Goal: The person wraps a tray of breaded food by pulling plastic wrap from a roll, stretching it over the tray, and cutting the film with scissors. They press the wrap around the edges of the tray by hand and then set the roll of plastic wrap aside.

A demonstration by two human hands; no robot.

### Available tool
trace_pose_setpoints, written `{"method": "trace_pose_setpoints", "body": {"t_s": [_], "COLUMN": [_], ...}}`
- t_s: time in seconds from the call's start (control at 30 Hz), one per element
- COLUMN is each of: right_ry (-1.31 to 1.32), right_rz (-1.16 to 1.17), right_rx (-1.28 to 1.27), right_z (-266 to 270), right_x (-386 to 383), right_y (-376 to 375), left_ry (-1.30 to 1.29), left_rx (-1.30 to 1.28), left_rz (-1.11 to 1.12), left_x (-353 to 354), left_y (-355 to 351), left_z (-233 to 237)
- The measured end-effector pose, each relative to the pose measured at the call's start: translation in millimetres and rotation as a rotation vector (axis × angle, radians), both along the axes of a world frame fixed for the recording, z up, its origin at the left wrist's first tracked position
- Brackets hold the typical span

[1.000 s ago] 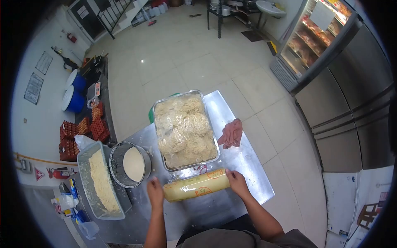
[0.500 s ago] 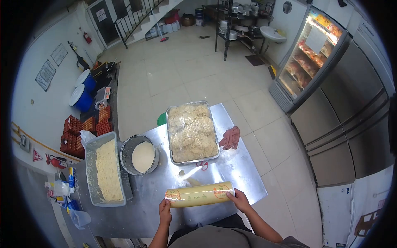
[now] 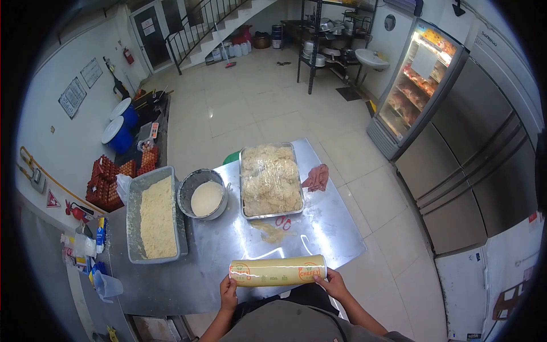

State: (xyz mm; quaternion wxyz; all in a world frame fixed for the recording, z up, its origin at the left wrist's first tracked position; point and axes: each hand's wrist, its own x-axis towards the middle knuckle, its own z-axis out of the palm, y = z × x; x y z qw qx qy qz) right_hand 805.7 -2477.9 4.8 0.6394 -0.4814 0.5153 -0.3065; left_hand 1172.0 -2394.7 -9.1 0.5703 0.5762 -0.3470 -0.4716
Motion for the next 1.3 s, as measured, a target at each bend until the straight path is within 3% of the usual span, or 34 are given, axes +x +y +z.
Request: {"method": "trace_pose_setpoints", "body": {"t_s": [0.07,0.2,0.37,0.5,0.57,0.63,0.73,0.77,0.8,0.83,0.9,0.97,1.0,1.07,1.3], "right_ry": [0.042,0.020,0.041,0.057,0.136,-0.141,-0.236,-0.188,-0.455,-0.528,-0.539,-0.500,-0.500,-0.333,-0.154], "right_rz": [0.037,0.035,0.077,0.131,0.153,0.130,0.103,0.105,0.072,0.037,0.054,0.066,0.062,0.044,-0.058], "right_rx": [-0.061,-0.009,-0.080,-0.208,-0.252,-0.332,-0.353,-0.072,-0.063,-0.278,-0.294,-0.274,-0.273,-0.280,-0.230], "right_z": [-3,43,66,93,79,120,114,133,125,131,125,112,103,83,-45], "right_x": [-3,-2,-4,7,8,35,54,58,64,83,97,110,114,121,127], "right_y": [16,28,-8,-93,-152,-215,-321,-350,-383,-409,-457,-495,-511,-538,-609], "left_ry": [0.012,0.013,0.093,0.060,-0.016,-0.046,-0.058,-0.069,-0.134,-0.094,-0.054,0.232,0.233,-0.033,-0.257], "left_rx": [-0.008,-0.036,-0.026,-0.156,-0.239,-0.284,-0.359,-0.371,-0.357,-0.340,-0.322,-0.260,-0.257,-0.099,-0.028], "left_rz": [-0.013,-0.028,-0.073,-0.186,-0.211,-0.223,-0.265,-0.260,-0.280,-0.299,-0.324,-0.290,-0.294,-0.154,-0.149], "left_x": [2,-2,13,49,70,87,110,114,117,123,137,147,153,162,158], "left_y": [12,25,-14,-94,-150,-216,-317,-346,-372,-397,-448,-496,-517,-552,-608], "left_z": [5,37,69,86,91,97,116,122,128,127,114,100,89,63,-31]}}
